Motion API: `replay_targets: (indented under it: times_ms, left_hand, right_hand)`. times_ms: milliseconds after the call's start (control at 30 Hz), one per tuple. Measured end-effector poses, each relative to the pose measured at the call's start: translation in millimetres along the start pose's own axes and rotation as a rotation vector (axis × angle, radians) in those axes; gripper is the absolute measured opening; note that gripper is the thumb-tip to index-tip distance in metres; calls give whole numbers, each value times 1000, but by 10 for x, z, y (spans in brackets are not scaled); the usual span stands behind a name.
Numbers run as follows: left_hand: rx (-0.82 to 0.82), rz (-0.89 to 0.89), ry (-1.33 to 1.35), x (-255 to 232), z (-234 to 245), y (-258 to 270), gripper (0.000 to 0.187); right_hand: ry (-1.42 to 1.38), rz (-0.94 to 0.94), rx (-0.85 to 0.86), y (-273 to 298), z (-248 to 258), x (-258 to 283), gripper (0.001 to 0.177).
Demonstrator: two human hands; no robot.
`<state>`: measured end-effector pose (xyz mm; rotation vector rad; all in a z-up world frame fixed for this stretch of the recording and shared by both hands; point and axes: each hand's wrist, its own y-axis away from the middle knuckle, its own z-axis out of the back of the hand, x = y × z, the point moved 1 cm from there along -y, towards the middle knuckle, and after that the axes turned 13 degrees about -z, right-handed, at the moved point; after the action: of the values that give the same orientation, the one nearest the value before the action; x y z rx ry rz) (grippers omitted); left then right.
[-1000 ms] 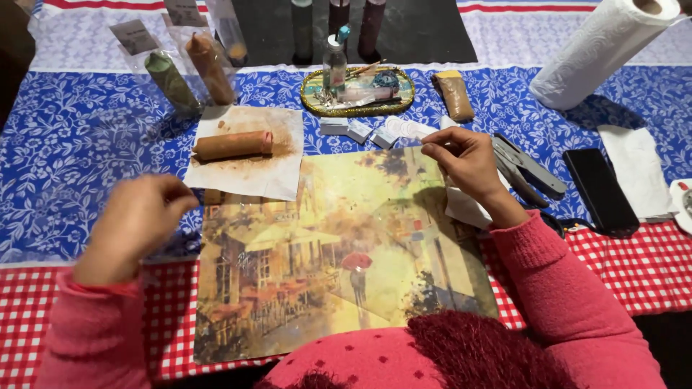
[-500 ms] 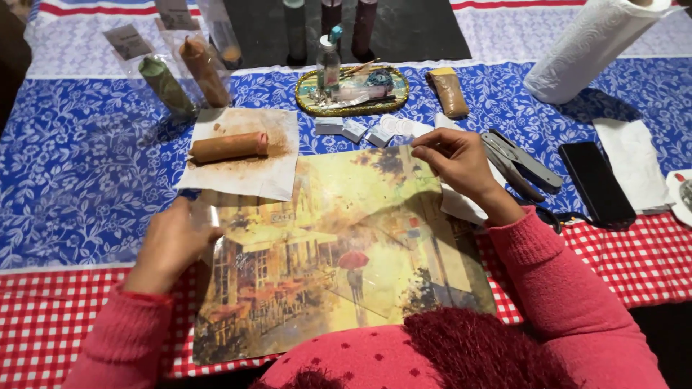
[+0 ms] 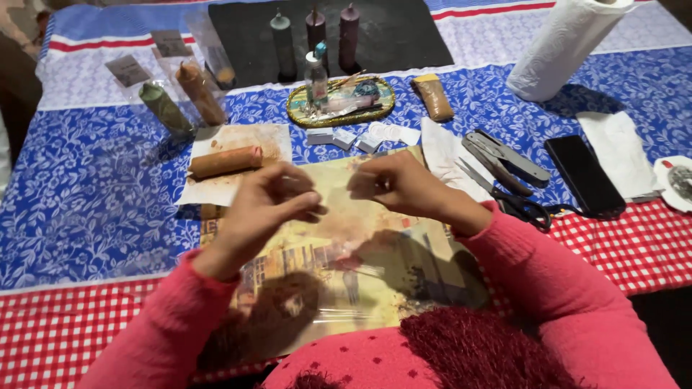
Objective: Packaging handmade candles into plastic sleeves and cutting excess material.
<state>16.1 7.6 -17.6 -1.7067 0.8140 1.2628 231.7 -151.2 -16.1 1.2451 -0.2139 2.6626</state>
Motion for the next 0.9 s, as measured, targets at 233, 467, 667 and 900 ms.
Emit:
replay_targets:
  times_ms: [233,467,667,900]
  left_hand:
    - [-64,-143,-164,465,-184,-121,11]
    - [-101,-136,-72,451,-49,-128,13]
    - [-174,-112,-191,494,478,-4,16]
    - [-303,170,-711,353,1032,572,22]
  right_hand:
    - [-225,-58,116,-91,22,5,16]
    - [-272,-79,34,-177,-37,-130,27]
    - [-185,-214,60,-233,46,-583,18]
    - [-255,-215,166,-248,57,-697,13]
